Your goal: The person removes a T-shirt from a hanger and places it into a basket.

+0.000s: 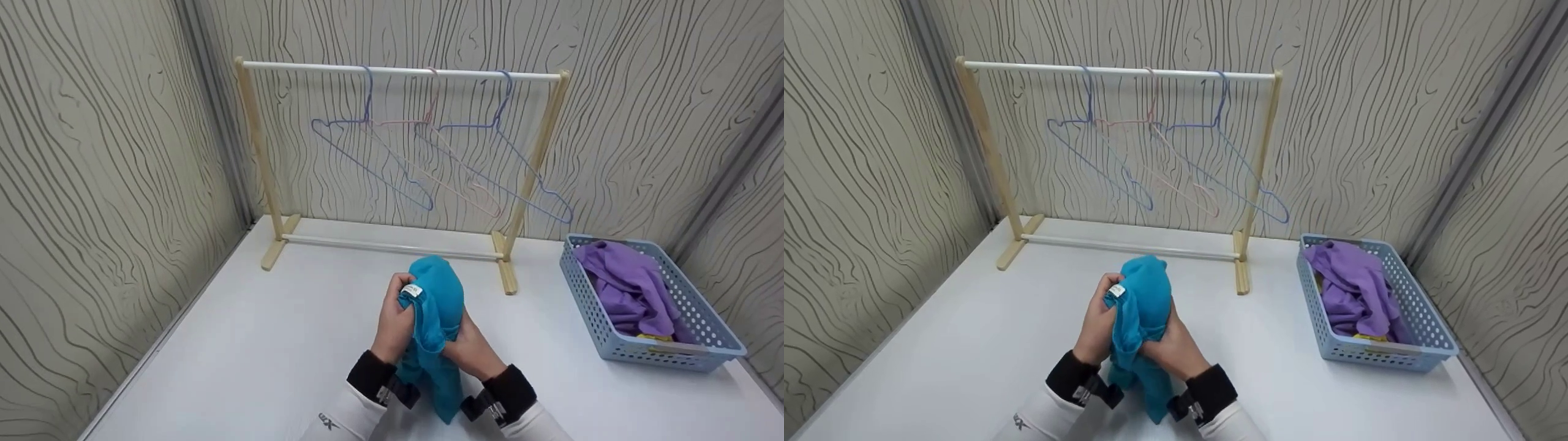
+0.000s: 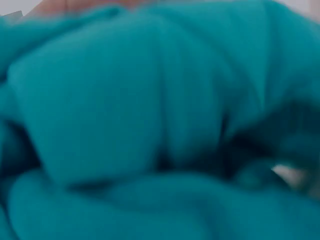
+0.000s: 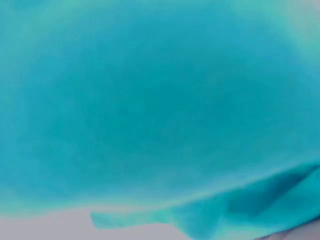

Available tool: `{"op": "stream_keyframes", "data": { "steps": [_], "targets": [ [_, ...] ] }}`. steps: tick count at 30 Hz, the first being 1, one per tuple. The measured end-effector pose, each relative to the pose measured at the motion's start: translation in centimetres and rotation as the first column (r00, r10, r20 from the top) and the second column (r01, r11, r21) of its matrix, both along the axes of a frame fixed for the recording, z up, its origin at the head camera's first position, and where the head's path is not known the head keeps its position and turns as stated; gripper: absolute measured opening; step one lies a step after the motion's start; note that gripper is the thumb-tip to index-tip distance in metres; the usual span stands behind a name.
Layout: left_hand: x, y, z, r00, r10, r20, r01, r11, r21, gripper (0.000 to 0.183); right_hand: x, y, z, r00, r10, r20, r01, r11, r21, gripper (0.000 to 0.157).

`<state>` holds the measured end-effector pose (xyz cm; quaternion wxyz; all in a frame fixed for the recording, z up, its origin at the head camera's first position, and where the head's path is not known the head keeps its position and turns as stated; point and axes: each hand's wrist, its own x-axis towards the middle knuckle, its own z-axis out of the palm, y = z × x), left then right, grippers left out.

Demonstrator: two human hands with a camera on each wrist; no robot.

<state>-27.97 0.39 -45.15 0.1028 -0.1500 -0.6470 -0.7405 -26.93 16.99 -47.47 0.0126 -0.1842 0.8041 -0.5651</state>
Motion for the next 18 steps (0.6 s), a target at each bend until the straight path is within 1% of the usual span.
{"op": "stream_keyframes", "data": {
  "steps": [2,5,7,10,13,14,18],
  "targets": [
    [0.1,0.1,-0.1,1.000,-0.030,0.004,0.030,0.999,0.025,0.018,0.1,-0.3,-0.1,1.000,-0.021,0.017,0.022,1.000,-0.020,0.088],
    [0.1,0.3,-0.2,0.997,-0.073,0.006,0.073,0.996,0.052,0.019,0.2,-0.4,-0.1,0.998,-0.050,0.026,0.052,0.997,-0.050,0.075],
    [0.2,0.2,-0.2,0.996,-0.092,0.005,0.092,0.995,0.047,0.019,0.2,-0.3,-0.1,0.997,-0.074,0.025,0.075,0.995,-0.059,0.068],
    [0.3,0.0,0.0,0.990,-0.138,0.001,0.138,0.990,0.037,0.027,0.1,-0.1,-0.1,0.994,-0.110,0.005,0.110,0.990,-0.089,0.062],
    [0.3,-0.4,0.3,0.983,-0.182,-0.005,0.182,0.983,0.005,0.039,0.1,0.0,-0.2,0.990,-0.142,-0.017,0.140,0.985,-0.099,0.059],
    [0.2,-0.6,0.4,0.980,-0.197,-0.014,0.197,0.980,-0.011,0.040,0.0,0.1,-0.2,0.989,-0.149,-0.025,0.146,0.984,-0.100,0.058],
    [0.0,-1.6,0.8,0.974,-0.216,-0.067,0.206,0.970,-0.130,0.042,-0.2,0.1,-0.1,0.988,-0.152,-0.029,0.150,0.985,-0.083,0.057]
  ]
}}
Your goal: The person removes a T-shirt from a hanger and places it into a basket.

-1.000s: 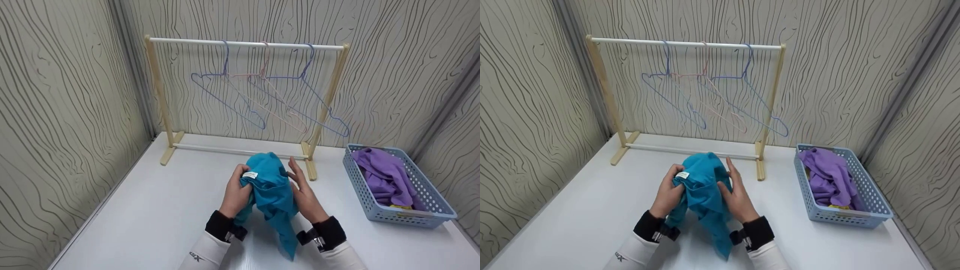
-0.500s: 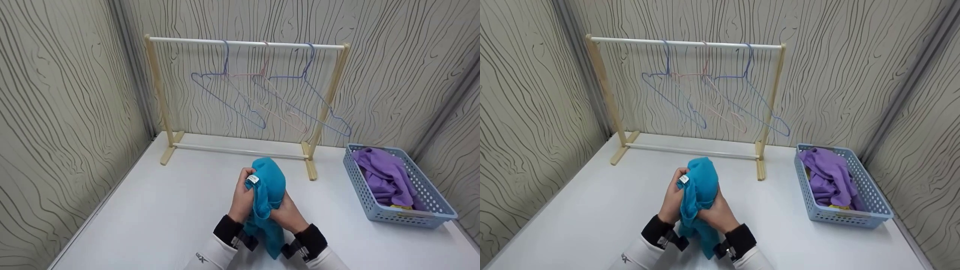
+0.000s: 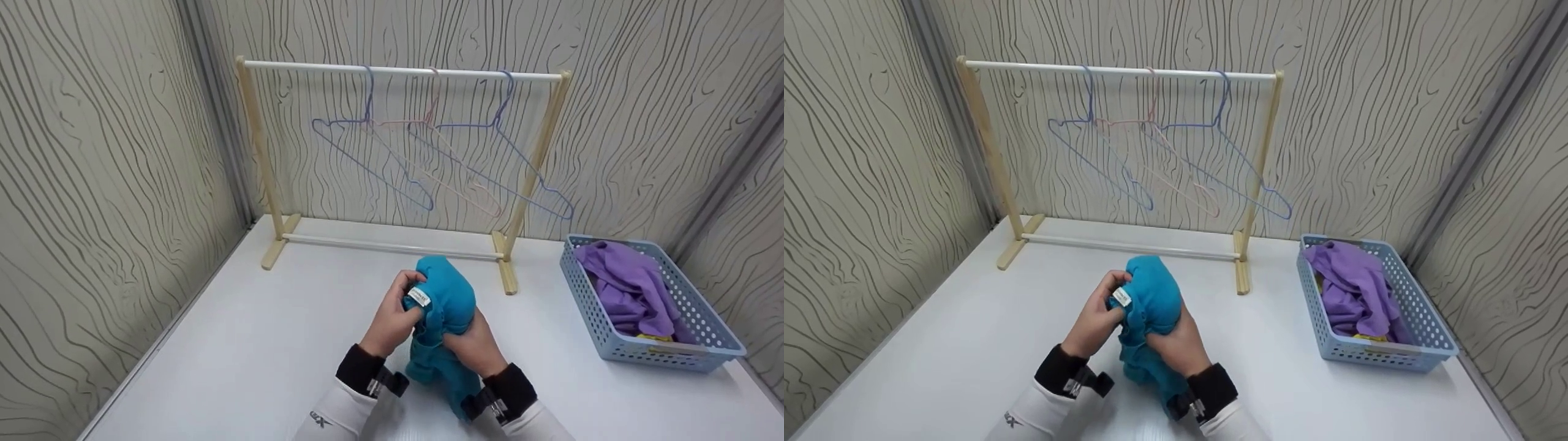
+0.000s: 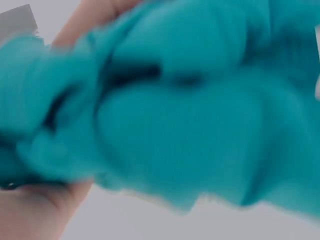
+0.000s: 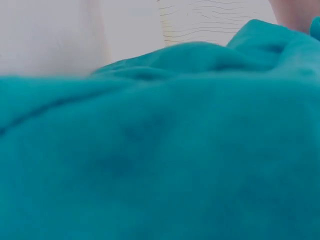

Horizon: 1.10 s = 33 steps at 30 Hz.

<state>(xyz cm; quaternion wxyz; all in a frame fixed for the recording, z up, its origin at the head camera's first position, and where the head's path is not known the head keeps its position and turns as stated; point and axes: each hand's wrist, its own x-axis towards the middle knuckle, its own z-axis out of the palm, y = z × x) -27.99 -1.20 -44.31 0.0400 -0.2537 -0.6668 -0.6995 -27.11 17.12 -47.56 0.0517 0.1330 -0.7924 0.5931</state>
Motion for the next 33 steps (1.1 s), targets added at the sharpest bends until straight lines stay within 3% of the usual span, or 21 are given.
{"op": "stream_keyframes", "data": {
  "steps": [4,8,11,14,16,17,20,22,23,25,28,33],
  "targets": [
    [-0.1,-1.0,0.5,0.998,0.002,-0.069,-0.010,0.992,-0.125,0.040,-0.1,0.2,0.2,1.000,0.014,0.014,-0.014,1.000,0.008,0.055],
    [0.0,-2.0,1.1,0.993,0.027,-0.118,-0.055,0.969,-0.240,0.039,-0.3,0.6,0.4,1.000,0.009,0.006,-0.009,1.000,-0.005,0.063],
    [-0.1,-2.9,1.3,0.987,0.073,-0.141,-0.112,0.949,-0.296,0.045,-0.4,1.1,0.7,1.000,-0.020,-0.003,0.020,1.000,-0.006,0.067],
    [-0.4,-3.8,1.2,0.970,0.164,-0.178,-0.216,0.918,-0.333,0.063,-0.6,1.7,0.9,0.998,-0.058,0.004,0.057,0.998,0.006,0.066],
    [-0.7,-4.3,1.0,0.937,0.258,-0.235,-0.331,0.869,-0.368,0.074,-0.7,2.1,1.1,0.997,-0.081,0.016,0.081,0.997,0.015,0.064],
    [-1.0,-4.6,0.8,0.910,0.309,-0.277,-0.400,0.831,-0.387,0.077,-0.7,2.3,1.2,0.996,-0.090,0.023,0.089,0.996,0.017,0.063],
    [-1.7,-5.4,0.3,0.803,0.436,-0.406,-0.589,0.680,-0.436,0.086,-0.7,2.8,1.6,0.993,-0.106,0.042,0.105,0.994,0.028,0.060],
    [-2.1,-5.9,-0.2,0.730,0.482,-0.485,-0.680,0.578,-0.450,0.089,-0.6,3.0,2.0,0.992,-0.112,0.054,0.110,0.993,0.040,0.058],
    [-2.3,-6.1,-0.5,0.699,0.494,-0.517,-0.713,0.533,-0.455,0.091,-0.6,3.2,2.2,0.992,-0.115,0.061,0.112,0.993,0.046,0.058],
    [-2.6,-6.5,-1.0,0.659,0.503,-0.559,-0.752,0.466,-0.467,0.094,-0.4,3.5,2.6,0.990,-0.120,0.075,0.117,0.992,0.052,0.056],
    [-3.0,-6.9,-1.7,0.632,0.498,-0.594,-0.775,0.396,-0.492,0.098,-0.1,4.1,3.2,0.988,-0.122,0.090,0.118,0.992,0.043,0.053],
    [-3.6,-7.3,-2.9,0.649,0.491,-0.582,-0.757,0.336,-0.561,0.102,0.7,5.9,4.5,0.987,-0.136,0.090,0.133,0.991,0.032,0.055]
  ]
}}
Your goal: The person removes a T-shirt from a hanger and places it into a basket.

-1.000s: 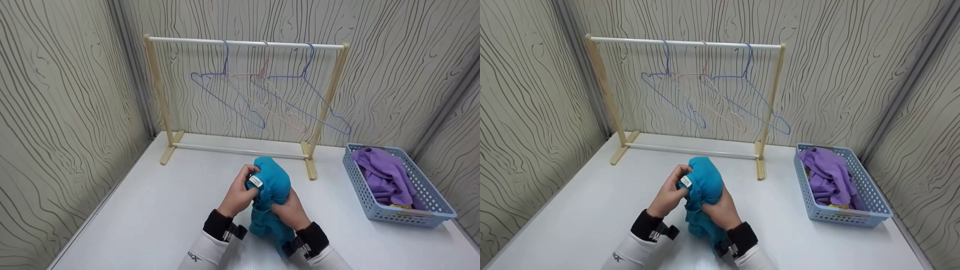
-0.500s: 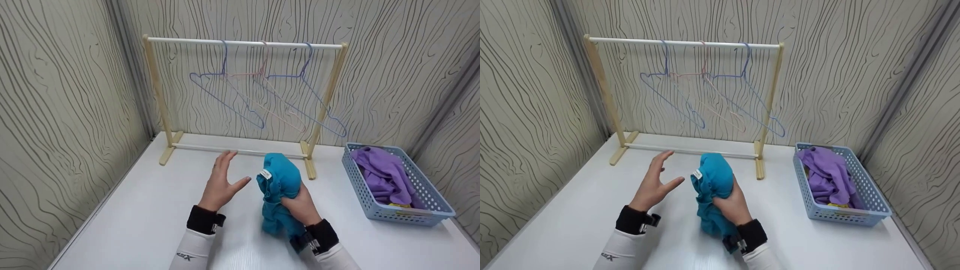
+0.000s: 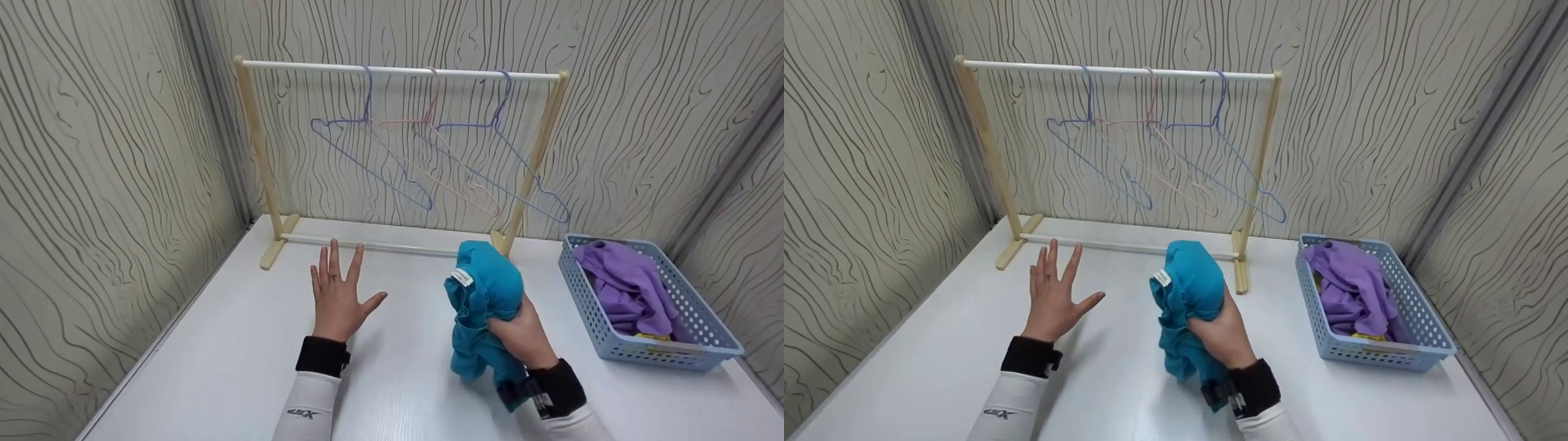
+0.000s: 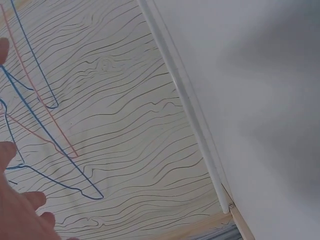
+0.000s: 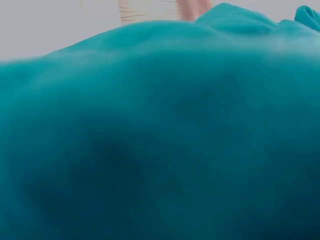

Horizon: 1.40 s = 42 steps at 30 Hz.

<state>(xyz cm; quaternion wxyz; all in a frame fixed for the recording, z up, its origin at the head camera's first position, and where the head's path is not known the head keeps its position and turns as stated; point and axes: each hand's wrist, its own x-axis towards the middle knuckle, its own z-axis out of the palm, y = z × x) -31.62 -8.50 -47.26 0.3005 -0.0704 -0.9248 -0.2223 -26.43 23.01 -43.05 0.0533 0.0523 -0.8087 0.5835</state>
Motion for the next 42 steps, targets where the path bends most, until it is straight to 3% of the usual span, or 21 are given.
{"op": "stream_keyframes", "data": {
  "steps": [5,12,15,18,21,23,25,29,33,36,39,42],
  "targets": [
    [-0.3,-0.2,-1.0,0.997,0.010,0.080,-0.008,1.000,-0.024,0.105,1.3,3.1,2.1,0.992,-0.082,-0.099,0.087,0.995,0.043,0.046],
    [-0.3,-0.4,-1.9,0.985,0.001,0.174,0.001,1.000,-0.013,0.106,2.7,9.7,6.3,0.938,-0.265,-0.224,0.289,0.953,0.085,0.028],
    [-0.3,-0.5,-2.1,0.983,0.000,0.182,0.000,1.000,-0.004,0.106,2.3,12.2,8.9,0.881,-0.405,-0.245,0.420,0.907,0.010,0.024],
    [-0.3,-0.6,-2.3,0.983,-0.002,0.185,0.000,1.000,0.006,0.106,0.9,14.2,11.3,0.788,-0.535,-0.305,0.536,0.840,-0.088,0.028],
    [-0.3,-0.6,-2.4,0.982,0.001,0.190,-0.003,1.000,0.006,0.107,-1.3,16.3,13.0,0.703,-0.624,-0.342,0.635,0.767,-0.093,0.046],
    [-0.3,-0.5,-2.4,0.980,0.000,0.197,-0.002,1.000,0.009,0.106,-3.0,17.6,13.6,0.670,-0.657,-0.346,0.681,0.729,-0.067,0.061],
    [-0.3,-0.5,-2.3,0.980,0.005,0.198,-0.006,1.000,0.006,0.106,-4.5,18.8,13.8,0.659,-0.687,-0.306,0.716,0.698,-0.024,0.075],
    [-0.2,-0.5,-2.4,0.979,0.002,0.205,-0.004,1.000,0.007,0.106,-7.0,20.8,12.5,0.672,-0.702,-0.237,0.732,0.678,0.065,0.088],
    [-0.2,-0.5,-2.5,0.981,-0.006,0.196,0.005,1.000,0.005,0.106,-8.4,22.9,10.0,0.740,-0.649,-0.176,0.672,0.723,0.160,0.098],
    [-0.2,-0.5,-2.7,0.982,-0.016,0.190,0.013,1.000,0.017,0.106,-8.7,24.1,8.0,0.806,-0.582,-0.106,0.583,0.751,0.311,0.105],
    [-0.3,-0.5,-2.9,0.981,-0.019,0.192,0.015,1.000,0.021,0.106,-8.8,24.9,6.1,0.867,-0.498,-0.022,0.439,0.741,0.509,0.101],
    [-0.3,-0.5,-2.9,0.981,-0.019,0.192,0.017,1.000,0.012,0.106,-8.6,25.4,4.5,0.906,-0.418,0.058,0.288,0.712,0.640,0.090]
  ]
}}
